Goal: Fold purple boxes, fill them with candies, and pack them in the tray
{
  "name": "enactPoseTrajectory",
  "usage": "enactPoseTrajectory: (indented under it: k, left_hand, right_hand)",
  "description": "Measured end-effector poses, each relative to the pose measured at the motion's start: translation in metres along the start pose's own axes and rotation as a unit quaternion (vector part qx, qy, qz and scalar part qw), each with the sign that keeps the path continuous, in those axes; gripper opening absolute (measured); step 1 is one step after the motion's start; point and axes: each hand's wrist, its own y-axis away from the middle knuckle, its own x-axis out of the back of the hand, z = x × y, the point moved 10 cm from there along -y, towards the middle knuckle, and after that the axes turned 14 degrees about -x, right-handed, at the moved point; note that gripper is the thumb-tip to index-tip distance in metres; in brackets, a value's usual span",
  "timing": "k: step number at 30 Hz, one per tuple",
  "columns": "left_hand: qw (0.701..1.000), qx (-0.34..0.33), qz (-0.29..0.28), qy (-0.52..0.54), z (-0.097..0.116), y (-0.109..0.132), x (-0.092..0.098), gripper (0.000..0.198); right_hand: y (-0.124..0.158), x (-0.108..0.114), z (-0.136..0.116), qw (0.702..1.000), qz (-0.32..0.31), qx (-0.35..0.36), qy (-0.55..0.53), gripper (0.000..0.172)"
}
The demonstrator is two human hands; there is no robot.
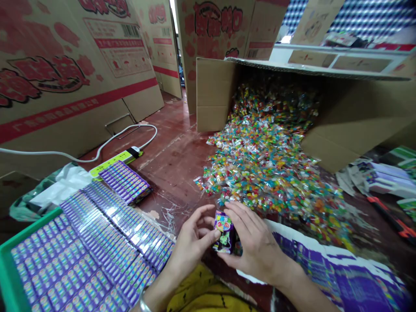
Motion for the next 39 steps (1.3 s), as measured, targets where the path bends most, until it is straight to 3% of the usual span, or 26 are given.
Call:
enactPoseTrajectory:
  k: [4,6,7,9,12,15,21,27,29,31,33,36,39]
  left_hand:
    - [0.998,0.024,-0.011,-0.057,-0.006,0.006,0.01,0.03]
    - [0.975,-0.031,-0.001,-0.221,0.011,0.006,0.032,0.024]
    - [0.944,-0.066,0.016,-0.323,0.024,0.007,0.048,0.021]
    - [0.852,-0.128,0.076,-0.503,0.055,0.012,0.086,0.017]
    - [0.764,-0.152,0.16,-0.606,0.085,0.019,0.144,0.019]
    - [0.69,-0.163,0.186,-0.68,0.099,0.018,0.177,0.019]
    - [0.602,-0.18,0.188,-0.755,0.1,0.011,0.187,0.026]
    - [0.568,-0.184,0.201,-0.776,0.111,0.012,0.194,0.027]
    - [0.568,-0.194,0.215,-0.771,0.115,0.014,0.187,0.032]
    - [0.59,-0.221,0.213,-0.747,0.112,0.015,0.163,0.04]
    - [0.653,-0.262,0.152,-0.694,0.096,0.012,0.118,0.046]
    - [0.749,-0.268,-0.034,-0.606,0.047,0.009,0.025,0.056]
    - [0.784,-0.214,-0.128,-0.568,0.002,0.011,-0.036,0.071]
  right_hand:
    - [-0.005,-0.007,-0.003,1.0,0.004,-0.001,0.012,0.073]
    - [-0.007,-0.013,-0.001,0.999,-0.023,-0.017,0.015,0.087]
    - [-0.008,-0.014,0.001,0.999,-0.035,-0.023,0.016,0.095]
    - [-0.007,-0.013,0.008,0.998,-0.039,-0.034,0.022,0.101]
    - [-0.004,-0.008,0.025,0.998,-0.014,-0.054,0.041,0.085]
    - [0.004,-0.012,0.038,0.996,-0.016,-0.073,0.055,0.073]
    - [0.021,-0.016,0.048,0.995,-0.028,-0.083,0.046,0.064]
    - [0.033,0.011,0.086,0.991,0.03,-0.122,0.037,0.057]
    - [0.035,0.022,0.101,0.987,0.046,-0.151,0.031,0.046]
    - [0.035,0.03,0.113,0.98,0.055,-0.188,0.022,0.033]
    - [0.031,0.031,0.12,0.974,0.049,-0.221,0.022,0.029]
    - [0.022,0.019,0.116,0.973,0.005,-0.229,0.04,0.029]
    - [0.014,0.004,0.106,0.975,-0.027,-0.213,0.059,0.026]
